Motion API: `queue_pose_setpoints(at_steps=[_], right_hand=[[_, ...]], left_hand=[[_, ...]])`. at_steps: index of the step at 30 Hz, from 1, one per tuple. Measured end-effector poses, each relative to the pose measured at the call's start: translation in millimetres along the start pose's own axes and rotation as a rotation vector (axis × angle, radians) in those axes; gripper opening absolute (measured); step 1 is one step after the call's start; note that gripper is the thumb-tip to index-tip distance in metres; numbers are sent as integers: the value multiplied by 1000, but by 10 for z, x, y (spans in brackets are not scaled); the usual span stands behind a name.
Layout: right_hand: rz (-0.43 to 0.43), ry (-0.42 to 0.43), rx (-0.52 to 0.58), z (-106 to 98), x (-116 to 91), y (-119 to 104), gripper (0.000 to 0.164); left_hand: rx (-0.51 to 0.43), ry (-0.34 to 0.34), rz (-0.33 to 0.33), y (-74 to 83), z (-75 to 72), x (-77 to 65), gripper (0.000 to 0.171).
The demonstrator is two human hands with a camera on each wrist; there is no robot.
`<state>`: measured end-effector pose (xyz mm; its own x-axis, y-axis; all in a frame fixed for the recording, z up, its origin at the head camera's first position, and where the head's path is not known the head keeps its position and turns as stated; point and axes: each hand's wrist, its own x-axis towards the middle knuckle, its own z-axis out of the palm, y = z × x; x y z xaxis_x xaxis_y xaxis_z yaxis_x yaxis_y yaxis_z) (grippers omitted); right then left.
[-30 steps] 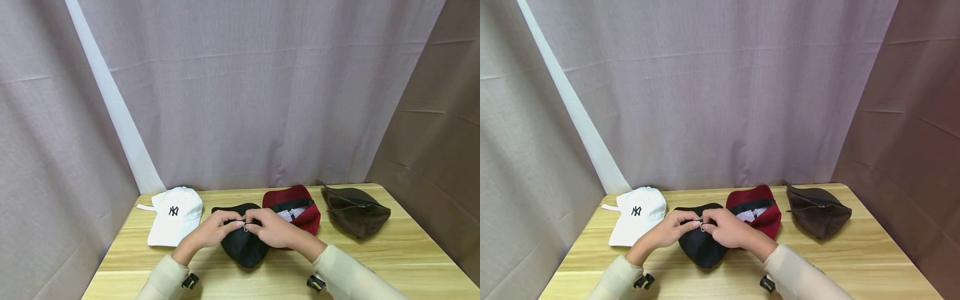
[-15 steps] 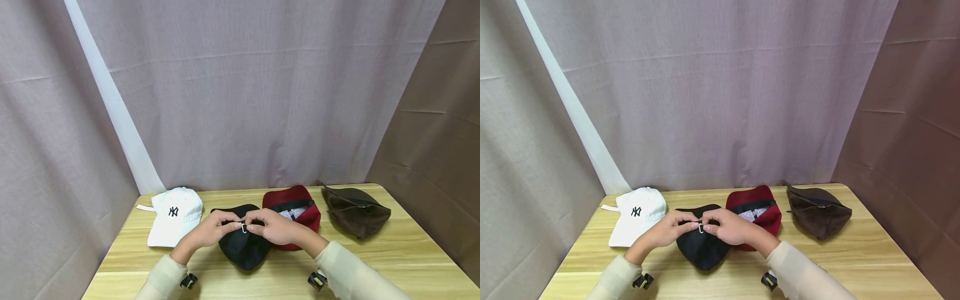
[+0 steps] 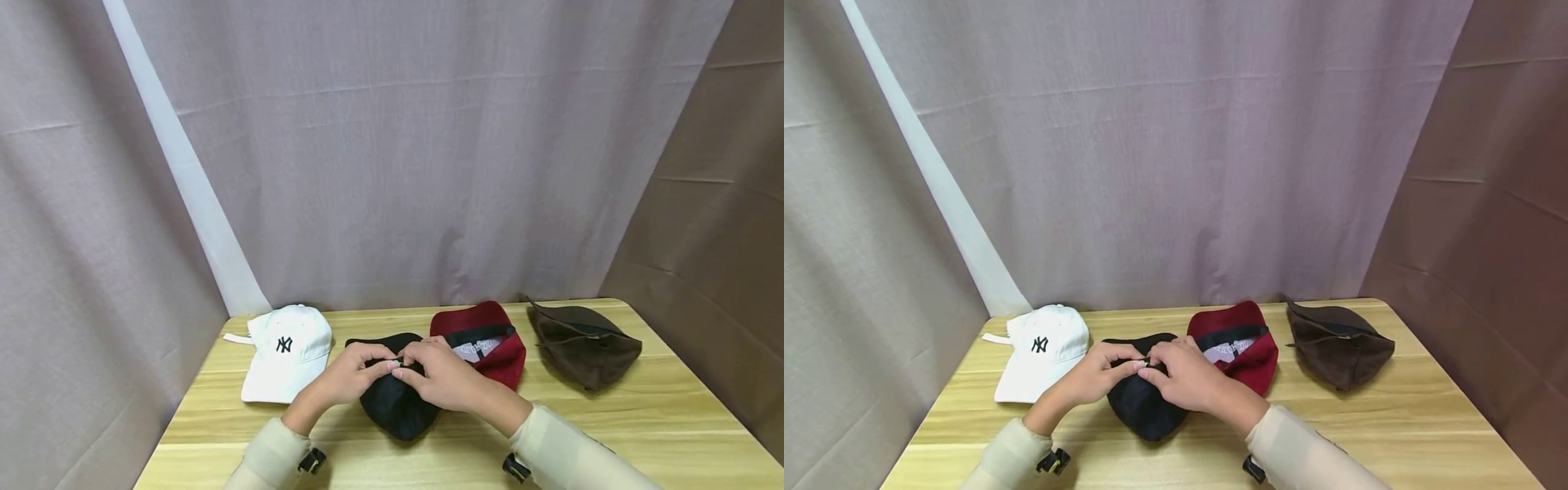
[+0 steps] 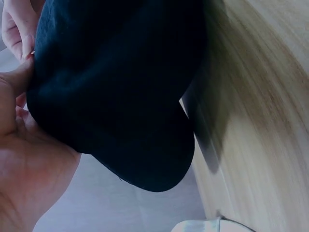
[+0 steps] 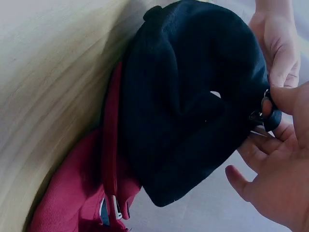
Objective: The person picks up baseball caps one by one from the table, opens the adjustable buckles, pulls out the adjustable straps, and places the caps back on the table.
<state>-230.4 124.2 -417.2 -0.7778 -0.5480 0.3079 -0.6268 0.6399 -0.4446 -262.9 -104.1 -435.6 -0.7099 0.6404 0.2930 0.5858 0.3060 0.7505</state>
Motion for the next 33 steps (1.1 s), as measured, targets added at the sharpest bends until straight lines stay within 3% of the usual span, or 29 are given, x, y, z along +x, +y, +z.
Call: queue_pose_setpoints(at_steps=[6, 11, 27, 33], right_hand=[[-18, 26, -7, 23, 2, 3, 26], [-51, 32, 54, 20, 0, 16, 27], [-46, -118, 295, -87, -8, 71, 26], [-13, -156, 313, -104, -7, 87, 23]], left_hand=[[-7, 1, 3, 16, 10, 29, 17], [-7, -7, 10, -16, 10, 25, 18], [-41, -56, 21, -39, -11, -3, 17], [-45, -55, 36, -62, -11, 0, 17]])
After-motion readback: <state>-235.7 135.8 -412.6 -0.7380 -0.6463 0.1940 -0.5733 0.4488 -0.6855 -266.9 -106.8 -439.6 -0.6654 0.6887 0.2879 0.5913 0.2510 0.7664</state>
